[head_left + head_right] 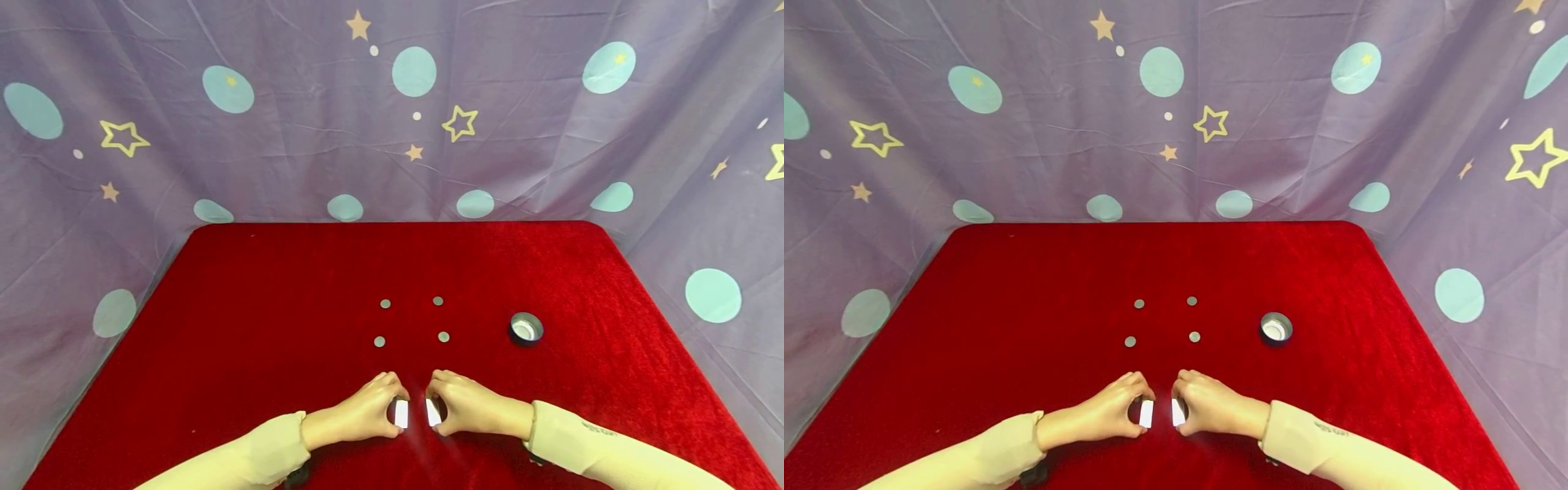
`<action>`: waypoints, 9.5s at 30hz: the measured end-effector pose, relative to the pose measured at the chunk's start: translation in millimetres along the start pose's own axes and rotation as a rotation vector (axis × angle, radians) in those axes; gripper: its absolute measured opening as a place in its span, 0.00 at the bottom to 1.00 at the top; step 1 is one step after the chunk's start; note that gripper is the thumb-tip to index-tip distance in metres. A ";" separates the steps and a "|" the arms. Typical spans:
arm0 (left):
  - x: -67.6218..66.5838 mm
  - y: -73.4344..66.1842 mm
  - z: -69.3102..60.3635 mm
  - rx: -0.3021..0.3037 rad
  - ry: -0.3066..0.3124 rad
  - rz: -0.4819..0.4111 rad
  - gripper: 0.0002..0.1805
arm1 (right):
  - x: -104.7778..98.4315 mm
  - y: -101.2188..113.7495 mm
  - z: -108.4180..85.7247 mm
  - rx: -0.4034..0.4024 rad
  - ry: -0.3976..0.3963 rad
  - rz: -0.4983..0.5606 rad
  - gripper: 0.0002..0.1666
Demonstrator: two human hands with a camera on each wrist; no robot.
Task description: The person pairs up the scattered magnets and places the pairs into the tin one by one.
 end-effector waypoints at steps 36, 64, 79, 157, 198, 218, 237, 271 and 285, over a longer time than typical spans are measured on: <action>4.4 -3.7 3.5 -0.076 -0.015 -0.018 0.22 | 1.3 10.0 7.4 -0.010 -0.070 -0.039 0.18; 1.5 -12.0 8.0 -0.040 -0.057 0.049 0.19 | -10.6 -3.8 -8.5 0.034 -0.014 0.233 0.14; 3.6 -7.8 11.4 -0.113 -0.006 -0.026 0.22 | -55.8 -45.0 -41.5 0.065 -0.195 0.280 0.15; 22.3 21.9 8.1 -0.410 0.140 -0.964 0.12 | -119.2 -140.6 -101.2 0.344 -0.519 0.054 0.19; 0.0 29.9 24.1 -0.424 -0.005 -1.093 0.17 | -96.4 -180.1 -92.7 0.368 -0.345 0.402 0.36; -11.0 32.8 53.9 -0.442 -0.076 -1.132 0.18 | -94.2 -180.1 -91.9 0.374 -0.336 0.435 0.33; -17.8 28.0 86.2 -0.476 -0.167 -1.190 0.17 | -95.4 -177.8 -89.9 0.370 -0.336 0.452 0.32; -2.1 8.8 153.7 -0.507 -0.228 -1.294 0.16 | -94.6 -180.6 -90.1 0.347 -0.345 0.430 0.30; 9.6 1.1 175.9 -0.515 -0.273 -1.343 0.16 | -93.1 -183.6 -88.8 0.361 -0.334 0.449 0.31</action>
Point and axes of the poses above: each hand's wrist, its own z-axis towards the middle knuckle, its own x-axis out of the palm, y = z × x, the point moved 8 cm from there along z, towards the middle knuckle
